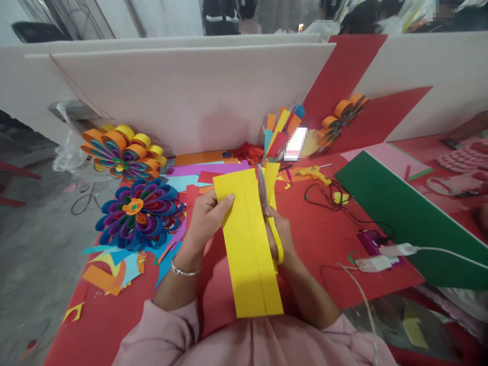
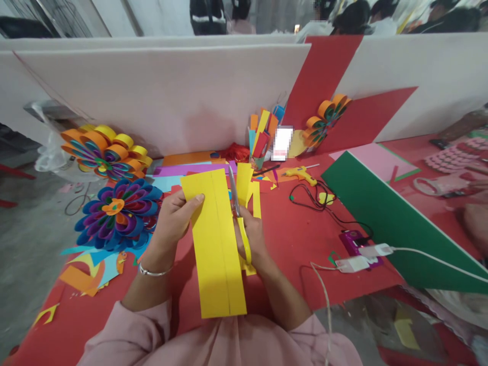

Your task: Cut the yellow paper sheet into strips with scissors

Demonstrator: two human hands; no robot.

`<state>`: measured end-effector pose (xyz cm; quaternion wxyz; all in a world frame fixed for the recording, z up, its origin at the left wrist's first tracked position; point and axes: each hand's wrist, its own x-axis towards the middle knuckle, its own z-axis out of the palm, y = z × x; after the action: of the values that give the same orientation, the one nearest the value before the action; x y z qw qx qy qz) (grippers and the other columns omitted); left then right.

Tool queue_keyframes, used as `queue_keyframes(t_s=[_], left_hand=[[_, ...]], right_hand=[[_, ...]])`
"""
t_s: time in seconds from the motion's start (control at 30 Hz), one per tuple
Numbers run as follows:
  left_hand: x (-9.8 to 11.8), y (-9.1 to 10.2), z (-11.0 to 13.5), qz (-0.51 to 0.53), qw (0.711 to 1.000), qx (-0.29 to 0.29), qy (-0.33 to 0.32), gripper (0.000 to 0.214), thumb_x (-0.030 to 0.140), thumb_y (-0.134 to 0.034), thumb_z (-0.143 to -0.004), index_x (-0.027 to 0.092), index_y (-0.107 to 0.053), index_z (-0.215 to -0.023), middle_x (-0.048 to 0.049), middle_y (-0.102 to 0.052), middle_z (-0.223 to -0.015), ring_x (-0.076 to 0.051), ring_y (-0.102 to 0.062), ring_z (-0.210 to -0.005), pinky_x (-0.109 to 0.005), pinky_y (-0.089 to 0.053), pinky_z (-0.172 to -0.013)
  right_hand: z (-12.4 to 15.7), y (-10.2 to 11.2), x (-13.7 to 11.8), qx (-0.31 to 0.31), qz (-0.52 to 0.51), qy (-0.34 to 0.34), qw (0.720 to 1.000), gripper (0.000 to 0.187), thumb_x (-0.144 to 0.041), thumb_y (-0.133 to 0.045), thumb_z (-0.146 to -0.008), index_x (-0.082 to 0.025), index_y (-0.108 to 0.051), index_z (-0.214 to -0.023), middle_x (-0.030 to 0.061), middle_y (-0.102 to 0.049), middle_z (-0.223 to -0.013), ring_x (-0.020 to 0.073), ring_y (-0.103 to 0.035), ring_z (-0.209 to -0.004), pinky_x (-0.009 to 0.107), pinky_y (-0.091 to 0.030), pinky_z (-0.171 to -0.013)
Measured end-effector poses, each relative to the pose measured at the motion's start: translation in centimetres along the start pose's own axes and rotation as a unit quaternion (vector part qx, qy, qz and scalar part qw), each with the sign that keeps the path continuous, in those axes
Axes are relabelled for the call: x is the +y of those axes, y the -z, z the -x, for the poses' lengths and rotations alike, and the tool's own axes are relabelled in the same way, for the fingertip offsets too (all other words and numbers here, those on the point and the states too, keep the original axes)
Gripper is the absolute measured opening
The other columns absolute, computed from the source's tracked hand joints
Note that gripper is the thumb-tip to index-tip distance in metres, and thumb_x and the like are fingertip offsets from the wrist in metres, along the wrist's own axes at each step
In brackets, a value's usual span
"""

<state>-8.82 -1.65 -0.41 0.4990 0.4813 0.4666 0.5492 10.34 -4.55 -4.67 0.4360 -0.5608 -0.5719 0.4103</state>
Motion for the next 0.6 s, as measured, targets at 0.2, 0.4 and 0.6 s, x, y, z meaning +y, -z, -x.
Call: queue_keyframes(t_s=[0.2,0.4,0.6], left_hand=[[-0.1,0.5,-0.5,0.031,0.996,0.066,-0.051,0.029,0.046,-0.084,-0.085,0.020,-0.080,-0.098,-0.0047,-0.081,-0.093,-0.020,-0.075,-0.078,-0.032,-0.061,-0.073],[0.4,0.1,-0.4,0.017,0.990,0.111,-0.083,0.035,0.057,-0.079,-0.088,0.023,-0.074,-0.093,0.0005,-0.073,-0.077,-0.012,-0.062,-0.056,-0.023,-0.050,-0.049],[1.6,-1.5,0.7,-0.032,0.992,-0.118,-0.017,0.040,0.060,-0.083,-0.081,0.021,-0.077,-0.087,-0.0031,-0.073,-0.076,-0.015,-0.066,-0.060,-0.025,-0.054,-0.052]], right_hand=[[1.3,1.1,0.7,-0.017,-0.031,0.039,0.999,0.052,-0.061,-0.058,-0.097,-0.020,-0.073,-0.126,0.0042,-0.073,-0.084,0.0208,-0.065,-0.071,0.030,-0.050,-0.062],[2.3,1.2,1.1,-0.035,-0.043,0.010,0.998,0.043,-0.054,-0.076,-0.086,-0.019,-0.073,-0.111,0.0041,-0.075,-0.089,0.0227,-0.069,-0.079,0.032,-0.055,-0.068],[0.6,1.1,-1.9,0.052,-0.119,0.043,0.991,0.041,-0.051,-0.069,-0.094,-0.022,-0.066,-0.124,0.0081,-0.078,-0.107,0.0251,-0.075,-0.089,0.036,-0.061,-0.078]])
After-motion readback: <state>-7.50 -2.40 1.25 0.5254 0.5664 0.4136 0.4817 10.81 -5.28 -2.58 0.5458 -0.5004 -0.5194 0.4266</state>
